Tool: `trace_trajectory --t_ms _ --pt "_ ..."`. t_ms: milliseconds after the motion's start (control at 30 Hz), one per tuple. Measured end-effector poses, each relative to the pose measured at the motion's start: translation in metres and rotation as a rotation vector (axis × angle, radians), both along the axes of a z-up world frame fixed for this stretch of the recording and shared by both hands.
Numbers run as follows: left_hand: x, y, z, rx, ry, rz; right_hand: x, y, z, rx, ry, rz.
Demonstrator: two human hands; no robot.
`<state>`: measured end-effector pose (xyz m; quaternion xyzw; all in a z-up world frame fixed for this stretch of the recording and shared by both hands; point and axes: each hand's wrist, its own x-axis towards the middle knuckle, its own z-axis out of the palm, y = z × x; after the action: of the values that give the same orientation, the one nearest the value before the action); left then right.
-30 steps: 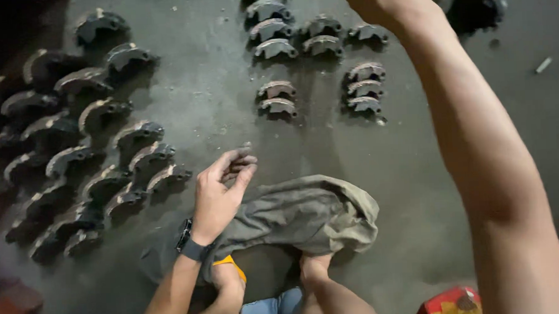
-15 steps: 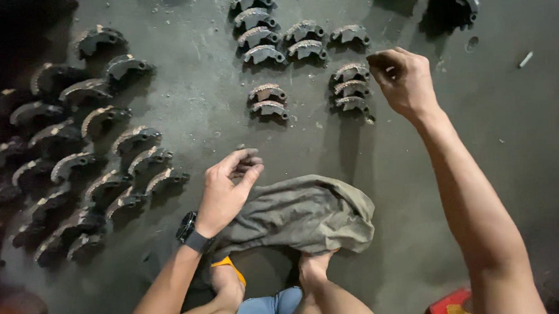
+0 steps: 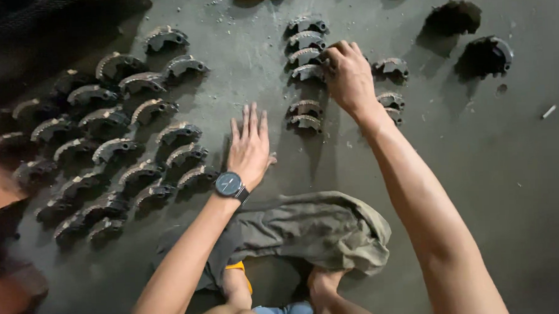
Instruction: The person sits on the floor and sorts numerous small, dark, curved metal parts into neat rows. They pick up the parts one by one or in small groups, arrange them, and occasionally wipe them with a cloth.
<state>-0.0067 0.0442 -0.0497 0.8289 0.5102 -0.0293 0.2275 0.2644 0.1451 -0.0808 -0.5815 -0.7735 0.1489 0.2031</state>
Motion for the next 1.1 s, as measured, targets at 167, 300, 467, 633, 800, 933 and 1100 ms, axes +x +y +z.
trace_trajectory --t_ms 167,300,467,633,800,933,1100 --pt "-0.003 0.012 -0.022 -0.039 0.173 0.028 -0.017 0.02 -0.011 -0.054 -0.138 0.005" --pt "-0.001 0.018 -0.016 -0.076 0.269 0.016 -0.012 0.031 -0.015 -0.12 -0.115 0.07" --pt "-0.004 0.005 -0.054 0.034 0.291 -0.009 -0.016 0.034 0.01 -0.177 -0.087 0.17" --pt "-0.004 0.011 -0.044 0.044 0.279 -0.002 -0.006 0.044 0.01 -0.251 -0.122 0.078" --pt "-0.003 0.014 -0.038 0.004 0.284 -0.017 -0.009 0.073 -0.044 -0.28 -0.252 0.023" --pt "-0.002 0.018 -0.029 -0.022 0.318 -0.035 -0.043 0.072 -0.016 -0.187 -0.442 0.123" --pt "-0.001 0.014 -0.035 -0.033 0.327 -0.038 -0.042 0.068 -0.007 -0.259 -0.406 0.172"
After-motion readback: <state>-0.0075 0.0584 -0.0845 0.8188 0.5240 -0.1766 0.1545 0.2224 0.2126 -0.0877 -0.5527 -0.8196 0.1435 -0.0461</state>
